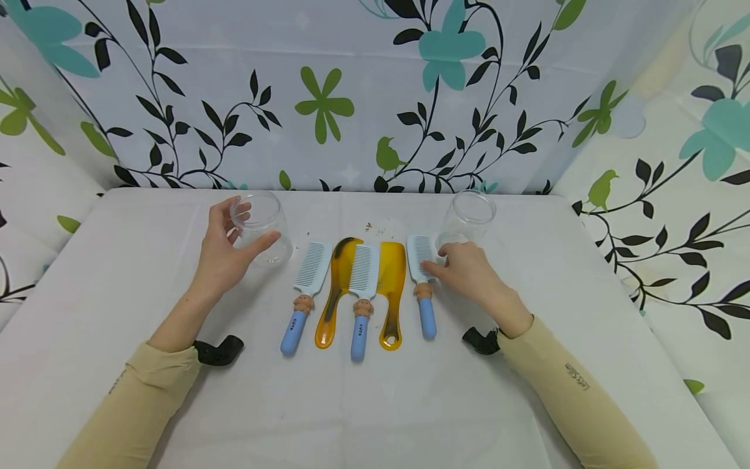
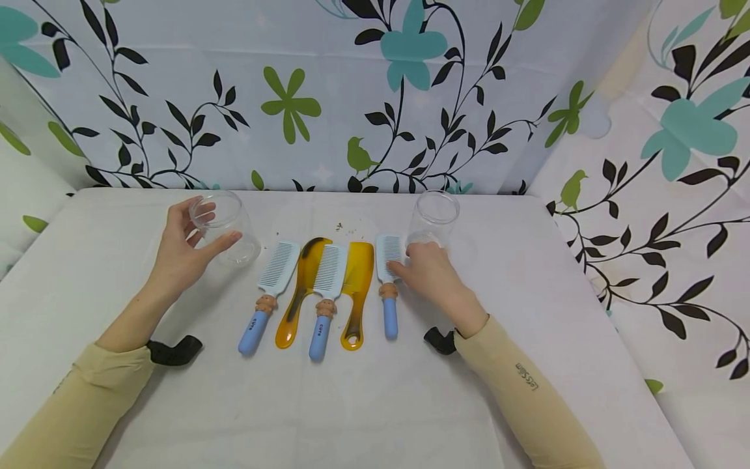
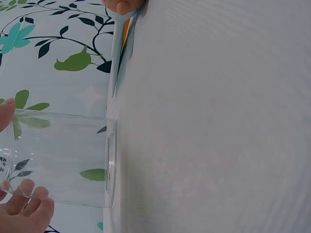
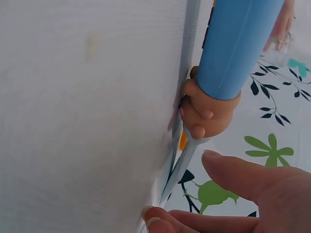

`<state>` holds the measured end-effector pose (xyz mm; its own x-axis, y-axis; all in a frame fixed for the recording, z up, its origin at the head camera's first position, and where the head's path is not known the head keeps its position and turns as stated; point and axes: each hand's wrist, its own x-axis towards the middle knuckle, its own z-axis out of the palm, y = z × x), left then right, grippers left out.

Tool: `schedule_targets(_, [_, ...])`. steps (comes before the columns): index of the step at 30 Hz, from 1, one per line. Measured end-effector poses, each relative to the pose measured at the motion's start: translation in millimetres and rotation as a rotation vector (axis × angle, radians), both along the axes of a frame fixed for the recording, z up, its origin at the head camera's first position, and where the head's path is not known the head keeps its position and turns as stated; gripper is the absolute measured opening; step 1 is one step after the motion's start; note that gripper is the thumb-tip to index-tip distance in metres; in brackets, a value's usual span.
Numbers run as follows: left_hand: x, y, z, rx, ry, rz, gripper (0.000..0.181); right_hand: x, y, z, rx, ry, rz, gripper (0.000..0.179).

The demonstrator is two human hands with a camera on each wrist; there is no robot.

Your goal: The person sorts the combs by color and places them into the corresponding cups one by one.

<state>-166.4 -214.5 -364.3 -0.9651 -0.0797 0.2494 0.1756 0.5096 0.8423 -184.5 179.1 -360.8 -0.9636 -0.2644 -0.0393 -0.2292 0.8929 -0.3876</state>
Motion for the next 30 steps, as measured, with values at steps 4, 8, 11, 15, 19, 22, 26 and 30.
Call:
schedule_targets(4, [0.2, 0.7, 0.9, -0.003, -0.007, 0.002, 0.084, 0.0, 0.9, -4.8, -0.014, 0.007, -0.003, 0.048])
schedule_targets(8, [0.6, 0.5, 1.0, -0.009, -0.007, 0.003, 0.085, 0.4, 1.1, -8.6, -0.031, 0.024, -0.007, 0.050])
schedule_targets(11, [0.3, 0.1, 0.7, -0.011, -0.004, 0.000, 0.085, 0.3, 0.7, -10.5, -0.043, 0.032, -0.010, 0.052])
schedule_targets(15, [0.3, 0.3, 1.0, -0.015, -0.005, 0.000, 0.084, -0.4, 0.5, -13.6, -0.069, 0.046, -0.012, 0.053])
schedule_targets(19, [0.0, 0.5, 1.2, -0.012, -0.003, -0.002, 0.084, -1.4, -0.1, -17.0, -0.096, 0.070, -0.020, 0.052])
schedule_targets(22, [-0.9, -0.1, 0.3, -0.012, -0.001, 0.000, 0.084, -2.6, -0.6, -19.4, -0.115, 0.081, -0.025, 0.051])
schedule_targets(26, [-1.7, -0.8, -1.4, -0.013, 0.002, 0.002, 0.084, -3.9, -0.7, -21.9, -0.139, 0.083, -0.034, 0.050])
schedule_targets(30, [-1.3, -1.1, -1.6, -0.008, 0.001, 0.001, 0.083, -3.9, -0.6, -22.6, -0.159, 0.085, -0.040, 0.049])
